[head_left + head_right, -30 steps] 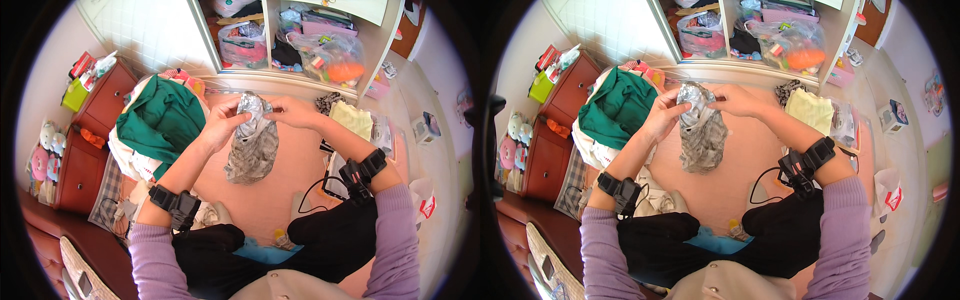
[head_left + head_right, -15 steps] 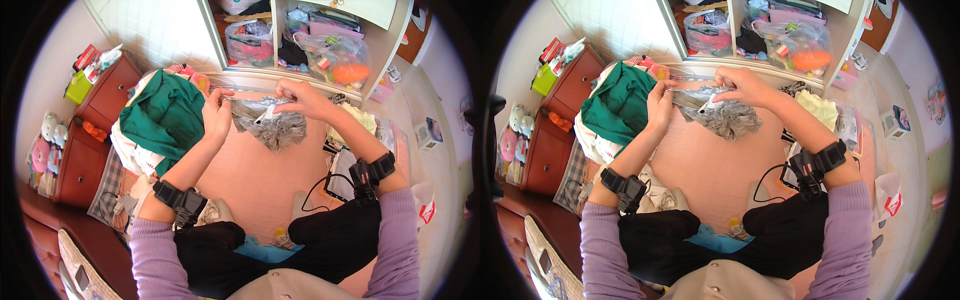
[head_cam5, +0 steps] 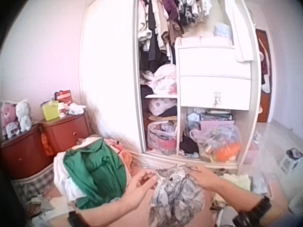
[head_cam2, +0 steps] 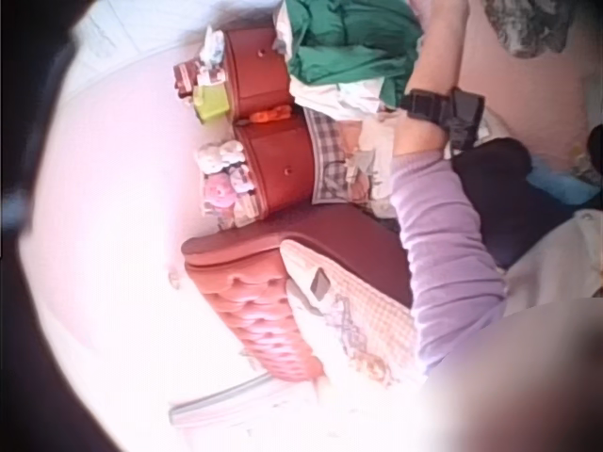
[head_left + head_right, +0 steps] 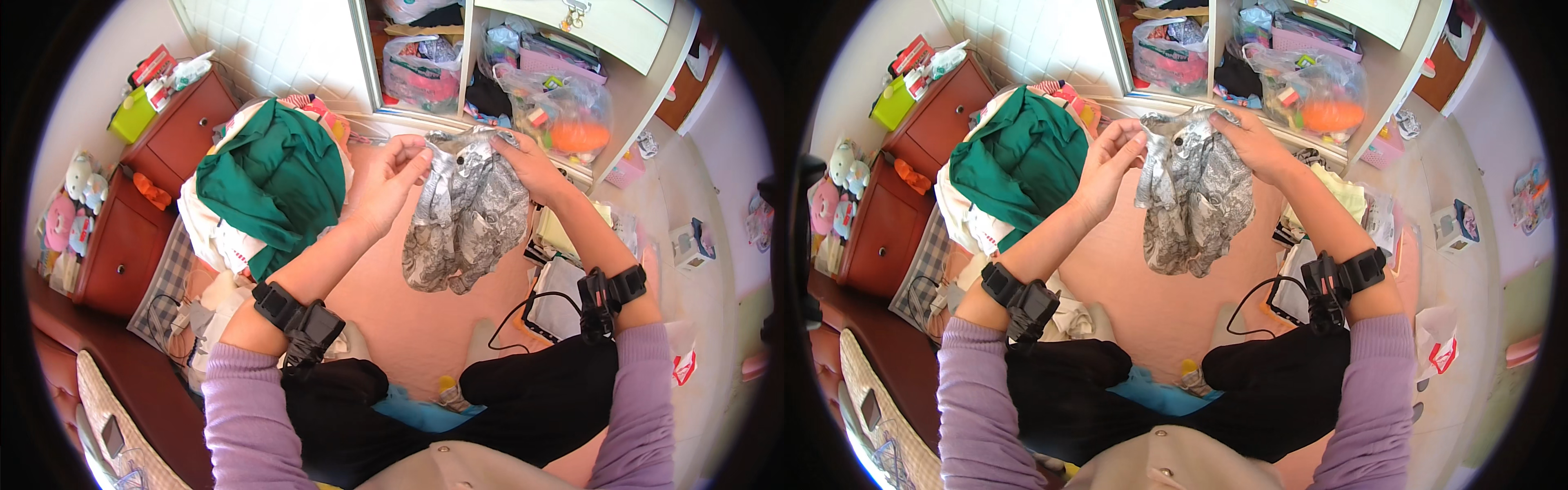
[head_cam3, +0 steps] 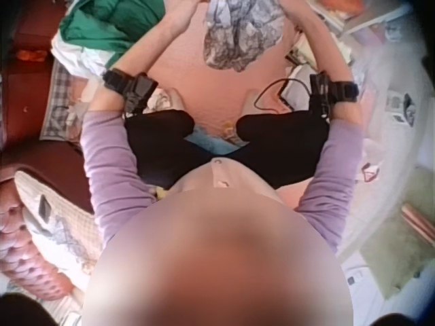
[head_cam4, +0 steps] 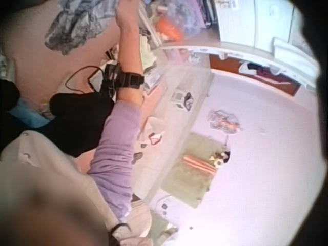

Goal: The person folds a light yellow zip-up jacket and a patterned short-sleeved shirt on a bed. They smooth each garment, fold sleeves and sides, and place the folded items into a stack on the right side of the bed.

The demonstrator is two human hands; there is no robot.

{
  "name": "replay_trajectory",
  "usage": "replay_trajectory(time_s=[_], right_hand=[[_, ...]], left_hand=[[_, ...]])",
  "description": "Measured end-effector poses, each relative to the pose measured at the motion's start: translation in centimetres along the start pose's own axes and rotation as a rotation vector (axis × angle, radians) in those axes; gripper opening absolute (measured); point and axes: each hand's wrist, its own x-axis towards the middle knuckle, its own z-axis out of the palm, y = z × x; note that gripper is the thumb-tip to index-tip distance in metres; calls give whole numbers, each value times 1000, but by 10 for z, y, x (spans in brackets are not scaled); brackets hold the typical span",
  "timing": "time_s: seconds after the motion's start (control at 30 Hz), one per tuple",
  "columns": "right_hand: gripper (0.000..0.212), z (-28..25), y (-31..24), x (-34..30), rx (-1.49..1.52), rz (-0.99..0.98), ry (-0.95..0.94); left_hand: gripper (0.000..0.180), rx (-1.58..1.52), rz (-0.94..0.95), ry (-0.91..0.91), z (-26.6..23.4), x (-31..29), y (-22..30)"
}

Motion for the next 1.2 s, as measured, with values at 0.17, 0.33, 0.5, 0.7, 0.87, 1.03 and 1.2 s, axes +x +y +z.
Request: replay_trajectory(time_s=[0.17, 0.33, 0.5, 0.7, 0.87, 1.03, 1.2], right_hand=[[34, -7, -11, 1, 254, 1, 20], [34, -8, -14, 2, 291, 36, 48], [32, -8, -16, -3, 277, 24, 44], [22, -27, -18, 0, 20, -33, 20], [17, -38, -9, 1, -387, -126, 38], [28, -45, -13, 0, -549, -113, -14], [37, -51, -15, -5, -711, -51, -169]], left_hand=[[33, 162, -292, 96, -18, -4, -19], [45, -144, -680, 8, -11, -11, -27], [18, 73, -423, 39, -15, -8, -33], [7, 121, -157, 437, -45, 5, -34], [6, 98, 79, 360, -64, 12, -21], [7, 203, 169, 339, -67, 14, -9], [8, 364, 328, 357, -72, 20, -2]])
